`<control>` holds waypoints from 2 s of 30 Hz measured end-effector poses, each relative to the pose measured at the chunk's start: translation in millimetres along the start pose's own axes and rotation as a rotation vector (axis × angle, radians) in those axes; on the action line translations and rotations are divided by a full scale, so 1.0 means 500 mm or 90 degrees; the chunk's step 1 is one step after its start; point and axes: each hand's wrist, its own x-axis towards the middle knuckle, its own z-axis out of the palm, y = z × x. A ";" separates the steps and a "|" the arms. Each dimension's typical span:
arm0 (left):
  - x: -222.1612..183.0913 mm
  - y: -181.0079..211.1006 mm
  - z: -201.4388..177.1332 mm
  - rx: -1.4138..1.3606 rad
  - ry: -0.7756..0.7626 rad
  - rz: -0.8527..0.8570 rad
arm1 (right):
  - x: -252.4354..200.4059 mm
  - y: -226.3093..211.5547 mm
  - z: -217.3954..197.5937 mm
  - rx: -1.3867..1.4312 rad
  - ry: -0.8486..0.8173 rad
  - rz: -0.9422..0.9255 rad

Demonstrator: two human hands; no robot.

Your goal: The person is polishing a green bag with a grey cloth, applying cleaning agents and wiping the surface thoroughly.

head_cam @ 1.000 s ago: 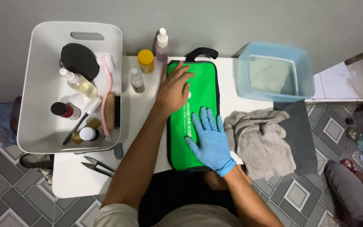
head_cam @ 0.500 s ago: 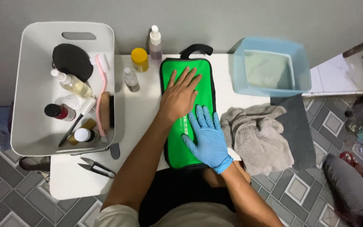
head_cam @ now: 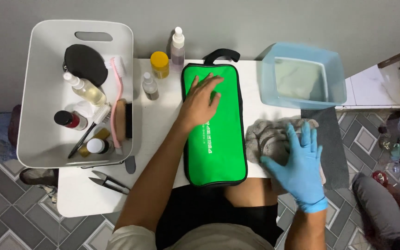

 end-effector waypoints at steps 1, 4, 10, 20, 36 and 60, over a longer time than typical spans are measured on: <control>-0.002 -0.002 -0.007 0.000 0.003 0.002 | 0.009 0.005 0.009 -0.001 0.003 -0.002; -0.005 0.008 -0.033 -0.129 0.009 -0.059 | 0.028 0.030 0.020 0.025 -0.118 0.088; 0.004 0.031 -0.076 -0.332 0.116 -0.029 | 0.031 -0.093 -0.118 0.012 -0.102 0.083; 0.009 -0.060 -0.022 -0.450 0.272 0.015 | 0.293 -0.236 0.105 -0.055 0.029 -0.265; 0.015 0.020 -0.097 -0.169 0.009 -0.127 | 0.051 -0.229 0.025 0.042 -0.291 -0.511; 0.006 0.030 -0.114 -0.247 0.019 -0.124 | 0.164 -0.192 0.110 -0.051 -0.098 -0.514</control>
